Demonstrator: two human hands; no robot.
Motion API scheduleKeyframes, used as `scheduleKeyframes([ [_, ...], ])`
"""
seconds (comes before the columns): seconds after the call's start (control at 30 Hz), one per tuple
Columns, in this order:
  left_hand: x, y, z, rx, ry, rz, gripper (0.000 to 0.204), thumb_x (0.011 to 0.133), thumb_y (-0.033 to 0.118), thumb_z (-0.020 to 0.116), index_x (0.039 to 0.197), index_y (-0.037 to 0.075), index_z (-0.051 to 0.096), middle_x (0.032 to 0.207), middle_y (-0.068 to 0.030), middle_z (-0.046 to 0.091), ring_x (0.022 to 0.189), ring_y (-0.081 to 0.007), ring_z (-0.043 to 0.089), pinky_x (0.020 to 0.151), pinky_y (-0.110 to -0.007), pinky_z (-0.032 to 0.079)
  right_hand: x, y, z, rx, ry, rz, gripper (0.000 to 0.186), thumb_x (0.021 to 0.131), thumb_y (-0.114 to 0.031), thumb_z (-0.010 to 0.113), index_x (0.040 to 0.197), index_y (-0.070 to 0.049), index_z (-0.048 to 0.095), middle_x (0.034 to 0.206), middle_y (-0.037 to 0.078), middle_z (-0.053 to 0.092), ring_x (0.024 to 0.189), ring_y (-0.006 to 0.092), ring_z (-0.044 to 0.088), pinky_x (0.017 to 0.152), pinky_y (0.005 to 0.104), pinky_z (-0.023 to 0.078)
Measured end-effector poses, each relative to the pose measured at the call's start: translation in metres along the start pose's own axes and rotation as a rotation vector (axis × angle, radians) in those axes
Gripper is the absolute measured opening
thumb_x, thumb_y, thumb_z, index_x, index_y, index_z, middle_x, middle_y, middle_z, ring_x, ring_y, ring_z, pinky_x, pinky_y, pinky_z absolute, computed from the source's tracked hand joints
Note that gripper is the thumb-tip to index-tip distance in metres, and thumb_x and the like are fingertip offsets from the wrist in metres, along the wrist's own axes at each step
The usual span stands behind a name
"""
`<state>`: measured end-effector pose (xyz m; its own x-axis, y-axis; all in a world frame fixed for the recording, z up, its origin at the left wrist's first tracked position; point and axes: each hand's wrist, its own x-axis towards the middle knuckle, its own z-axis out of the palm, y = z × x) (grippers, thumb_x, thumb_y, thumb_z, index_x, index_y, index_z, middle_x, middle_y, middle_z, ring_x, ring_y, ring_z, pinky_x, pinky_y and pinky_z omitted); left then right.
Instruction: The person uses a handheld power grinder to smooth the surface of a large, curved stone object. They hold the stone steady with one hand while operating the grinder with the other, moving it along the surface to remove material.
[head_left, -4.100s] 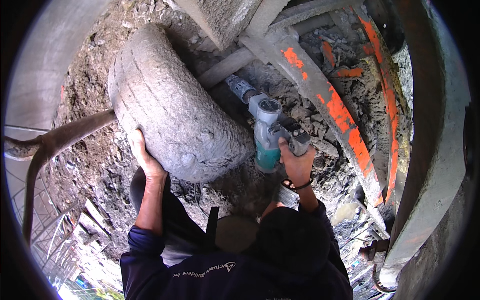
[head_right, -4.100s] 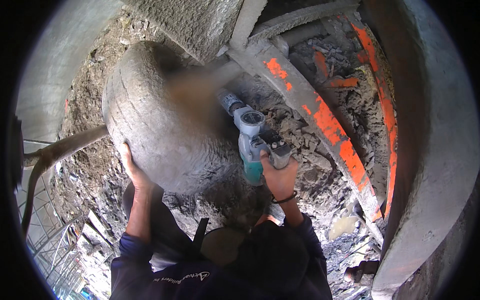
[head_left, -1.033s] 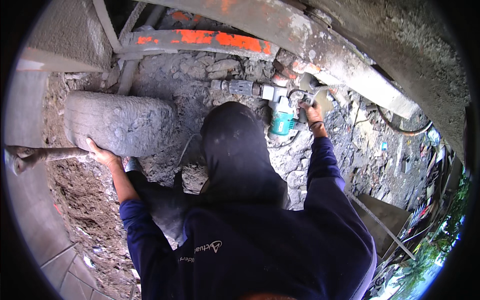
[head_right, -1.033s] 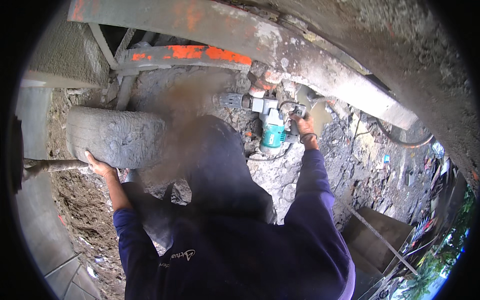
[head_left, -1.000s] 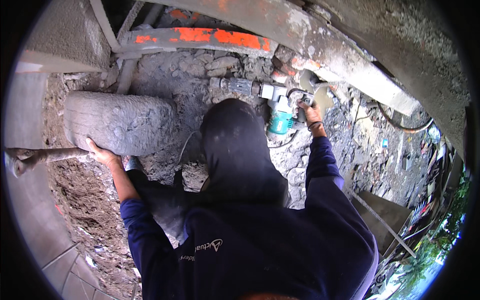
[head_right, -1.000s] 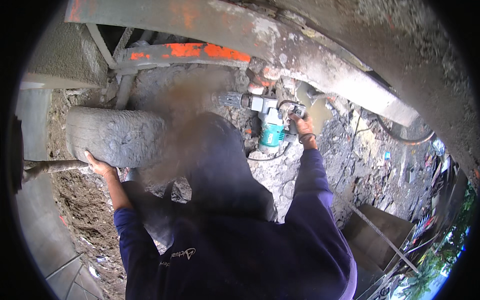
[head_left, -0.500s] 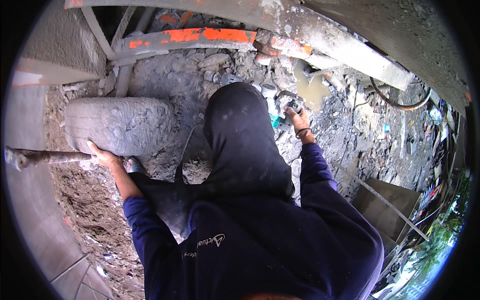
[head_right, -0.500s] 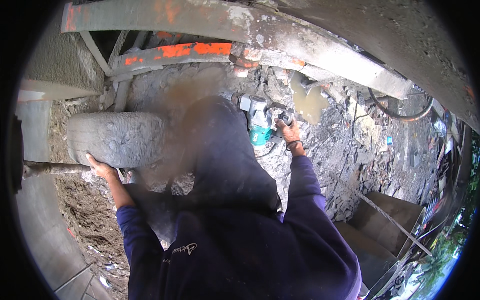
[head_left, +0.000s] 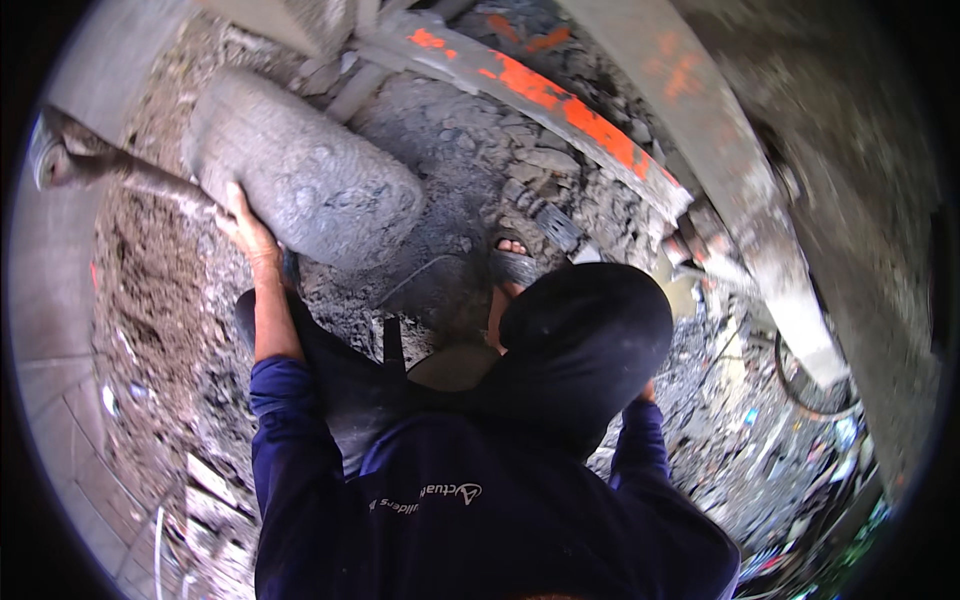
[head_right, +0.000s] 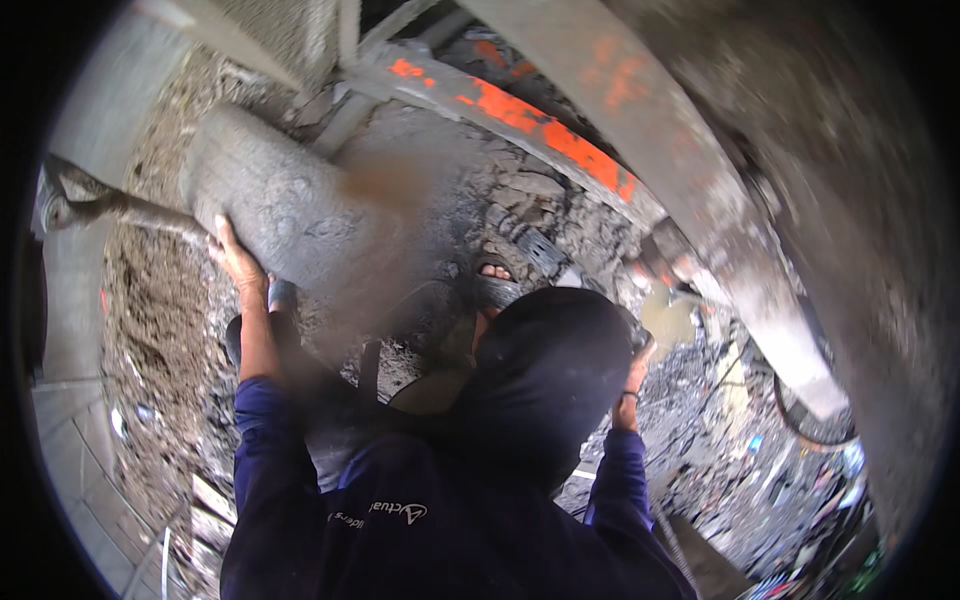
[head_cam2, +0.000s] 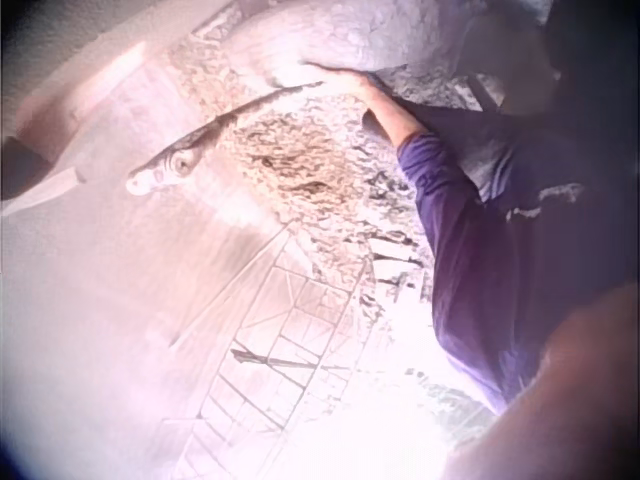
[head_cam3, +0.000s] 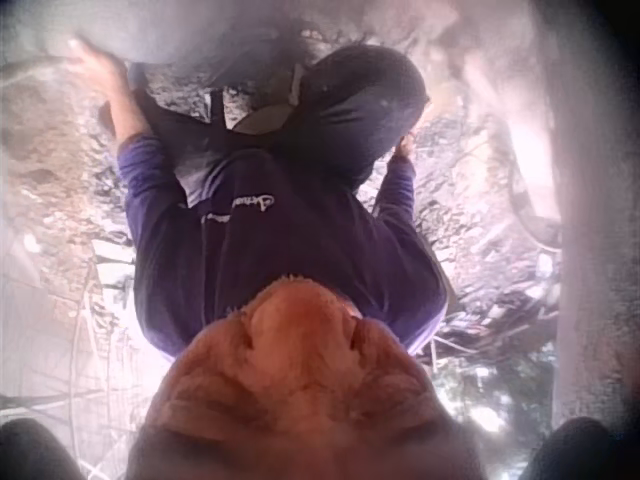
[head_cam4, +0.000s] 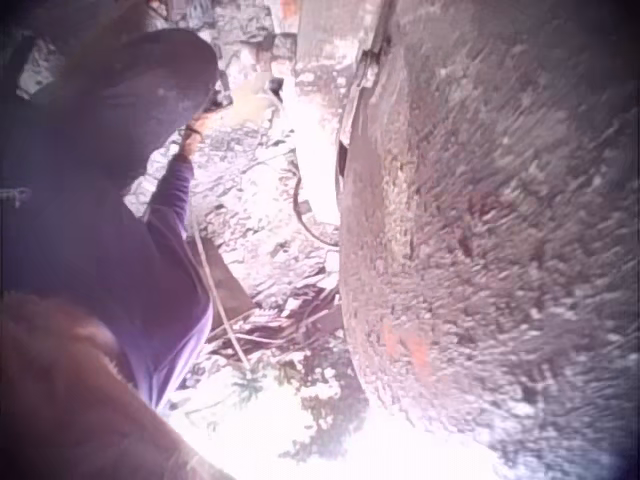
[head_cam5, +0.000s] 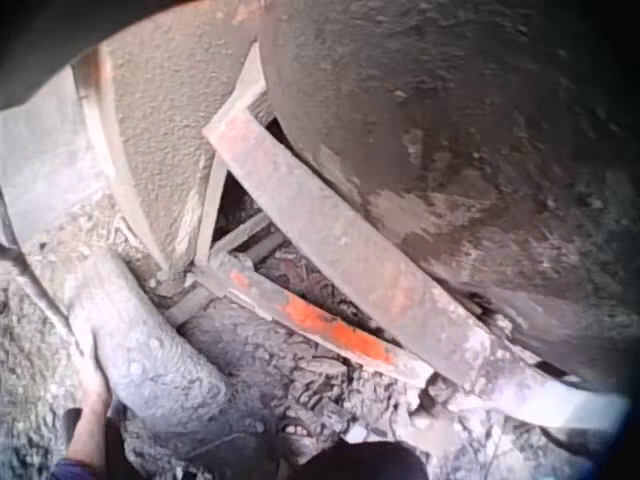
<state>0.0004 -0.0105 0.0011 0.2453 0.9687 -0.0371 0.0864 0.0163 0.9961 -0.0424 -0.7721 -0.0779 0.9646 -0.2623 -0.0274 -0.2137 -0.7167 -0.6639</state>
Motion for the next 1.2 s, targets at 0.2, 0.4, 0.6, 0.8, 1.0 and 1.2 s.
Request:
scheduleKeyframes([
  [0.2, 0.003, -0.007, -0.009, -0.132, -0.032, -0.082, 0.096, 0.093, 0.060, 0.072, 0.154, -0.005, 0.036, 0.144, -0.0225, 0.054, 0.126, -0.0299, 0.057, 0.107, -0.044, 0.047, 0.032, -0.062, -0.050, -0.605, 0.130, -0.051, 0.066, 0.094, -0.022, 0.076, 0.150, -0.006, 0.045, 0.133, 0.021, 0.064, 0.118, 0.0353, 0.063, 0.100, 0.0473, 0.051],
  [0.4, -0.002, -0.007, 0.000, -0.202, -0.027, -0.188, 0.084, 0.092, 0.060, 0.071, 0.150, 0.005, 0.045, 0.138, -0.0169, 0.059, 0.121, -0.0308, 0.061, 0.105, -0.046, 0.049, 0.119, -0.185, 0.038, -0.460, -0.226, -0.417, 0.054, 0.096, -0.031, 0.073, 0.141, -0.006, 0.058, 0.136, 0.021, 0.062, 0.127, 0.0397, 0.059, 0.108, 0.0532, 0.046],
  [0.6, 0.004, -0.015, -0.005, -0.267, -0.059, -0.247, 0.083, 0.093, 0.061, 0.068, 0.151, 0.007, 0.047, 0.142, -0.0166, 0.057, 0.125, -0.0321, 0.059, 0.107, -0.048, 0.048, 0.135, -0.283, 0.179, -0.784, -0.722, -0.441, 0.077, 0.094, -0.055, 0.071, 0.150, -0.006, 0.052, 0.154, 0.020, 0.051, 0.148, 0.0384, 0.044, 0.118, 0.0584, 0.035],
  [0.8, -0.010, 0.001, 0.011, -0.270, -0.098, -0.297, 0.094, 0.092, 0.065, 0.067, 0.159, 0.005, 0.039, 0.151, -0.0179, 0.052, 0.132, -0.0376, 0.054, 0.112, -0.052, 0.045, 0.146, -0.238, 0.266, -1.152, -0.551, -0.595, 0.074, 0.093, -0.053, 0.068, 0.148, -0.006, 0.053, 0.149, 0.019, 0.055, 0.144, 0.0398, 0.047, 0.116, 0.0628, 0.034],
  [1.0, -0.002, -0.002, 0.000, -0.244, -0.110, -0.279, 0.099, 0.091, 0.068, 0.067, 0.160, 0.004, 0.036, 0.155, -0.0191, 0.049, 0.136, -0.0383, 0.051, 0.113, -0.053, 0.043, 0.136, -0.260, 0.245, -1.029, -0.586, -0.578, 0.069, 0.087, -0.049, 0.073, 0.140, -0.007, 0.058, 0.138, 0.017, 0.059, 0.134, 0.0348, 0.053, 0.110, 0.0590, 0.038],
  [1.2, -0.006, 0.004, 0.001, -0.309, -0.134, -0.304, 0.099, 0.091, 0.067, 0.067, 0.160, 0.003, 0.036, 0.156, -0.0186, 0.047, 0.136, -0.0378, 0.051, 0.114, -0.053, 0.043, 0.154, -0.272, 0.184, -1.026, -0.316, -0.510, 0.072, 0.087, -0.058, 0.073, 0.137, -0.007, 0.060, 0.133, 0.017, 0.060, 0.123, 0.0347, 0.057, 0.101, 0.0565, 0.041],
])
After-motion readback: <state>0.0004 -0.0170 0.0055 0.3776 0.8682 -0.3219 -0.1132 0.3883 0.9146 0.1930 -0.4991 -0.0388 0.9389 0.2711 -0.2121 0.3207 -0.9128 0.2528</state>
